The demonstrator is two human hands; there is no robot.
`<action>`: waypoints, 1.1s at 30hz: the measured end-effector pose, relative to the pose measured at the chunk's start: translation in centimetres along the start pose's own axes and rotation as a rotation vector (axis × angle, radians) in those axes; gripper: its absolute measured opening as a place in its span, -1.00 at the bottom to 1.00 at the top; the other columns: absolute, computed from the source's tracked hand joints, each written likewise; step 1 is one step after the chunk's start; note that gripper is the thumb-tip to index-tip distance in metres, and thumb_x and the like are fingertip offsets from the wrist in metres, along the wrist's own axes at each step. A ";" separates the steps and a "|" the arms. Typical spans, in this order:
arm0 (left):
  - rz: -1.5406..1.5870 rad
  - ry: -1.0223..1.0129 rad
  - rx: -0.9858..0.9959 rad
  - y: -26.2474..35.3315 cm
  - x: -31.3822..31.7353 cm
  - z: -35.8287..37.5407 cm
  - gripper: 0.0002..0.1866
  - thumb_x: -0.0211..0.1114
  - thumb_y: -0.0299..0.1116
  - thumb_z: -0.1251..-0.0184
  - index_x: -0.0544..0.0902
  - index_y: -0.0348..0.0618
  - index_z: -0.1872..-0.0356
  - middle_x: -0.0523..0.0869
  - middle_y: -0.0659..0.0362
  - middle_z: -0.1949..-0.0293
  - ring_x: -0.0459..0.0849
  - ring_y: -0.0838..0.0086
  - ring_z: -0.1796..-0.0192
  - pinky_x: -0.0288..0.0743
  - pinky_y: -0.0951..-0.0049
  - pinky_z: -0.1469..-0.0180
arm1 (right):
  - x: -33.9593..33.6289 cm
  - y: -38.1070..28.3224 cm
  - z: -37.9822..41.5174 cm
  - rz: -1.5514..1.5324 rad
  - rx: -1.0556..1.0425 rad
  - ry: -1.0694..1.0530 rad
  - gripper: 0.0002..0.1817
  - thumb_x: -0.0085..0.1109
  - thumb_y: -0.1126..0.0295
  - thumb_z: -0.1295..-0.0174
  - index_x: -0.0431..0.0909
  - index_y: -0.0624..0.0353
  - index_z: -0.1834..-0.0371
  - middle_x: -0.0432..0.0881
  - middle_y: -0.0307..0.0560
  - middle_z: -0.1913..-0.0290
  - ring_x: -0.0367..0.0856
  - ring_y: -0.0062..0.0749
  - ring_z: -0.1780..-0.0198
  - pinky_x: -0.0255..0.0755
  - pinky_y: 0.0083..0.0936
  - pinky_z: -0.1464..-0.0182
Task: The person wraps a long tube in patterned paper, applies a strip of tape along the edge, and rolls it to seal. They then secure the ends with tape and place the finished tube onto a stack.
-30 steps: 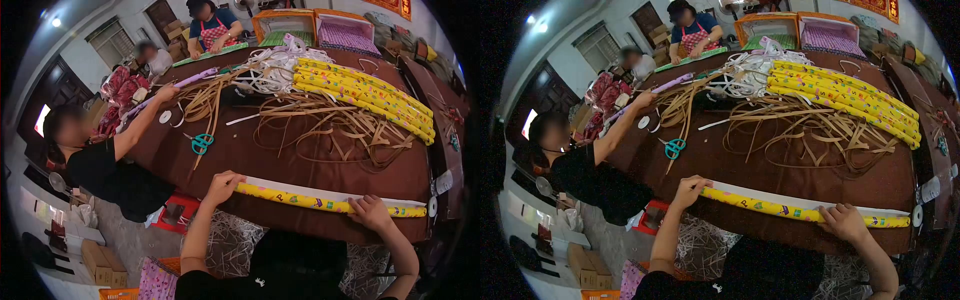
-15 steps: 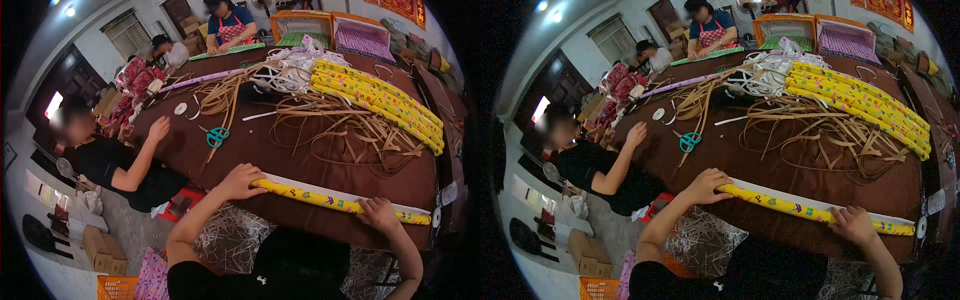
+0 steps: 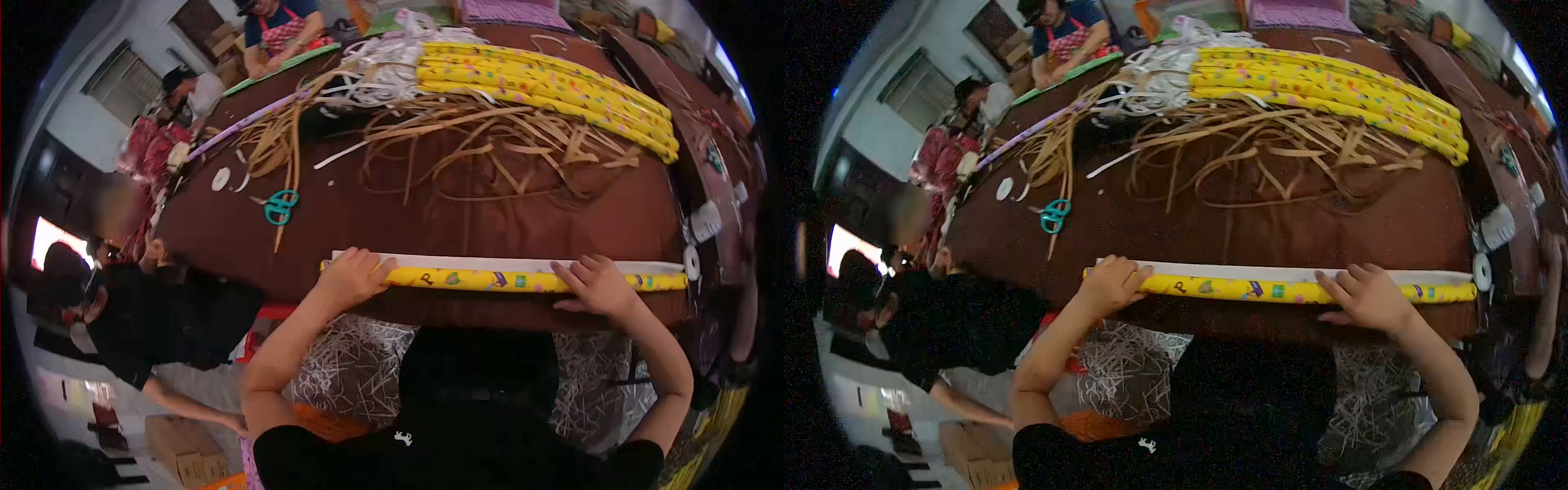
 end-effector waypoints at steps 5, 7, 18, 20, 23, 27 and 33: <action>-0.034 0.002 0.043 0.5 0.3 0.0 -0.41 0.48 -0.21 0.04 0.55 -0.16 -0.07 0.55 0.16 0.33 0.56 0.32 0.28 0.44 0.33 0.22 | 0.6 0.6 0.7 0.046 0.052 -0.024 -0.40 0.32 0.07 -0.13 0.47 0.18 -0.16 0.55 -0.21 0.34 0.57 -0.35 0.29 0.50 -0.39 0.28; -0.013 0.114 -0.001 0.4 -0.5 -0.4 -0.37 0.54 -0.30 0.08 0.53 -0.18 -0.10 0.59 0.08 0.25 0.60 0.25 0.28 0.50 0.26 0.24 | 0.4 0.2 0.8 0.101 0.032 -0.016 -0.44 0.31 0.12 -0.14 0.47 0.15 -0.16 0.54 -0.22 0.34 0.57 -0.36 0.28 0.50 -0.41 0.28; -0.042 0.072 -0.005 0.3 0.5 0.1 -0.33 0.54 -0.29 0.10 0.51 -0.28 -0.11 0.53 0.09 0.39 0.55 0.23 0.38 0.48 0.25 0.31 | 0.5 0.6 1.8 0.117 0.144 -0.020 -0.50 0.28 0.06 -0.13 0.47 0.01 -0.10 0.47 -0.28 0.41 0.55 -0.40 0.36 0.45 -0.40 0.32; -0.084 0.078 0.008 0.3 0.5 0.0 -0.40 0.45 -0.24 0.01 0.55 -0.30 -0.09 0.49 0.14 0.42 0.51 0.31 0.38 0.42 0.34 0.31 | 0.8 0.5 1.9 0.158 0.101 0.034 -0.50 0.27 0.06 -0.14 0.45 0.00 -0.11 0.47 -0.27 0.42 0.54 -0.39 0.37 0.45 -0.42 0.32; -0.104 0.096 0.014 0.3 0.4 0.0 -0.38 0.45 -0.24 0.00 0.55 -0.29 -0.12 0.49 0.14 0.41 0.52 0.31 0.37 0.43 0.33 0.30 | 0.4 0.3 1.9 0.253 0.085 0.089 -0.53 0.23 0.05 -0.19 0.45 -0.03 -0.10 0.48 -0.25 0.43 0.55 -0.40 0.42 0.45 -0.44 0.39; -0.087 0.144 -0.039 0.3 -0.7 -0.9 -0.44 0.45 -0.22 0.02 0.56 -0.28 -0.02 0.51 0.12 0.39 0.55 0.29 0.34 0.46 0.30 0.29 | 0.7 0.2 1.9 0.270 0.092 0.115 -0.54 0.22 0.06 -0.19 0.44 -0.03 -0.10 0.47 -0.25 0.43 0.54 -0.40 0.43 0.44 -0.45 0.40; -0.070 0.103 -0.097 0.0 0.5 -0.4 -0.57 0.46 -0.28 0.13 0.52 -0.23 0.23 0.53 0.04 0.34 0.56 0.16 0.31 0.49 0.23 0.25 | 2.0 0.3 2.0 0.212 0.085 0.124 -0.56 0.19 0.06 -0.21 0.41 -0.03 -0.09 0.48 -0.26 0.47 0.56 -0.39 0.48 0.41 -0.43 0.46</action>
Point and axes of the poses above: each hand's wrist, its own z-axis away from the middle knuckle, its own x-axis out of the palm, y = z × x, the point moved 7 cm from there along -z, towards the middle knuckle
